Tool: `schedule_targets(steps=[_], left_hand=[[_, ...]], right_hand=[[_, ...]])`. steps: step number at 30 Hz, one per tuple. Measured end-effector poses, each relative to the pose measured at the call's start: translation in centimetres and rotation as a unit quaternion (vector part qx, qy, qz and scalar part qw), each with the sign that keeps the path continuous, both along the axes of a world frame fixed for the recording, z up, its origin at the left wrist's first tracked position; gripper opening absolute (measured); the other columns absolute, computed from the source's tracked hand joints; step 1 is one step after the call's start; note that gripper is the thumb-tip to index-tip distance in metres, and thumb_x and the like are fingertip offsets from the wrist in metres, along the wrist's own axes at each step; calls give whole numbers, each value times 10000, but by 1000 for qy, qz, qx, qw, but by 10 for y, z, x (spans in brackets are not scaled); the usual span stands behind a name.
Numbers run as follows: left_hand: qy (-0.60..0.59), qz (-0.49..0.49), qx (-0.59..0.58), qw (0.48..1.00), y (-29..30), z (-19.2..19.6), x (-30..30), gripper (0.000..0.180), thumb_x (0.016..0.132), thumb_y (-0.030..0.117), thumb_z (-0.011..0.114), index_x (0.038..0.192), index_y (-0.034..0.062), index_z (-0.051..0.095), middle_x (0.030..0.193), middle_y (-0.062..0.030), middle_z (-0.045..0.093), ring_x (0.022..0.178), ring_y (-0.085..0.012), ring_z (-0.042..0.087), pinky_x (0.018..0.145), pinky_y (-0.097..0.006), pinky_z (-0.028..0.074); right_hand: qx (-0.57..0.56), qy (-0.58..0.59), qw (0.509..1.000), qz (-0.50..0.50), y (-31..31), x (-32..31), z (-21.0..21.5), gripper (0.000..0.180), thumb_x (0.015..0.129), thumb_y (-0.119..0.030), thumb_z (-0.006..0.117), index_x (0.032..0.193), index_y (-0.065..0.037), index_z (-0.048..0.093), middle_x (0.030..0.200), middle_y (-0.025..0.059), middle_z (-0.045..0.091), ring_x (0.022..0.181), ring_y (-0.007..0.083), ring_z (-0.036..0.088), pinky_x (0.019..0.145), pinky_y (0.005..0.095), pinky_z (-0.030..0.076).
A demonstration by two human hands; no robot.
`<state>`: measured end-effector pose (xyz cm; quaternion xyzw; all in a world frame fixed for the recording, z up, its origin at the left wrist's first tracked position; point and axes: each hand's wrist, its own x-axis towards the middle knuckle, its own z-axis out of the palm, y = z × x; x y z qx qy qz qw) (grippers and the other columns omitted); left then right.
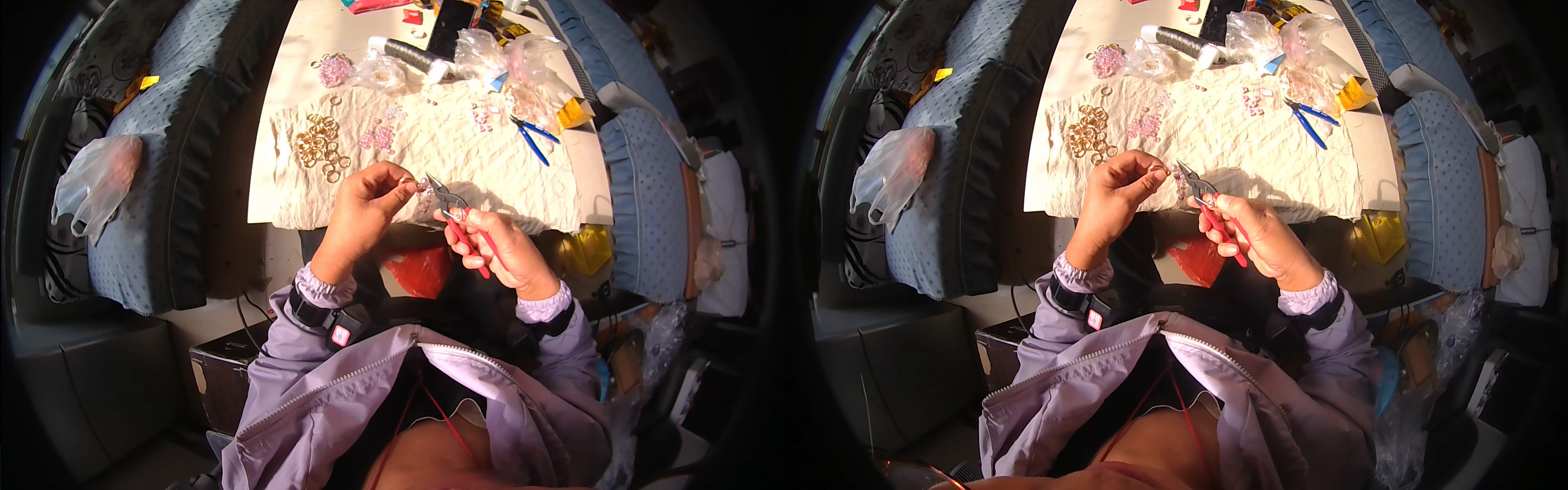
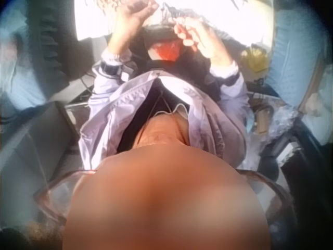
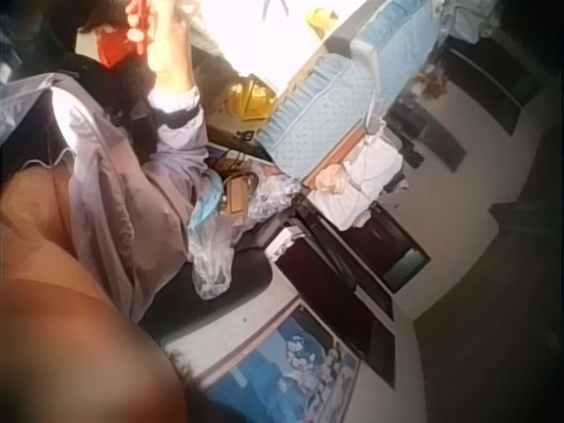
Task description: The person assembles a beaded keychain by threading pink beads onto a wire, using pliers to open and close jump rings, and attaching a metal ring. The finished keychain is placed on the table.
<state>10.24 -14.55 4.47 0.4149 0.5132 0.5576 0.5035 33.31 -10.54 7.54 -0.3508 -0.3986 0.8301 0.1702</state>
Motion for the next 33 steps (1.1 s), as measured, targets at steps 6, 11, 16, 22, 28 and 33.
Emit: schedule_targets(steps=[6,11,16,22,28,33], left_hand=[[-17,-78,-19,997,3,8,-10,90,1002,95,615,946,28,638,734,38,571,647,-32,466,566,-215,375],[0,-151,-53,987,0,18,-21,114,1022,126,590,969,41,646,718,31,571,619,-36,460,543,-211,361],[10,-166,-66,984,1,22,-27,137,1029,160,600,1027,42,670,713,33,574,609,-35,467,538,-208,368],[10,-172,-37,984,1,19,-26,151,1040,163,584,1047,38,669,733,31,589,631,-42,506,560,-213,420],[0,-171,-37,985,-1,18,-25,150,1042,159,581,1050,34,663,739,34,583,644,-43,516,569,-218,439],[17,-175,-49,983,-2,22,-23,168,1051,165,553,1024,26,641,732,38,565,635,-40,503,570,-218,429]], right_hand=[[74,-14,997,20,0,4,-1,443,1038,-320,503,1223,73,586,892,27,552,738,67,455,569,193,366],[201,-65,975,65,4,14,3,382,1049,-331,518,1042,34,630,777,-26,476,675,37,393,578,197,356],[248,-112,959,84,7,20,5,468,1034,-307,538,1263,99,581,865,14,577,775,62,499,727,227,448],[316,-113,941,52,2,17,0,409,1026,-279,543,1272,45,587,883,-25,528,690,38,397,623,197,359],[333,-134,931,65,4,18,0,455,1016,-271,554,1339,48,580,909,-22,553,717,49,425,660,213,388],[383,-148,909,76,4,18,7,479,1009,-238,574,1354,92,538,1014,112,628,886,142,599,826,279,490]])
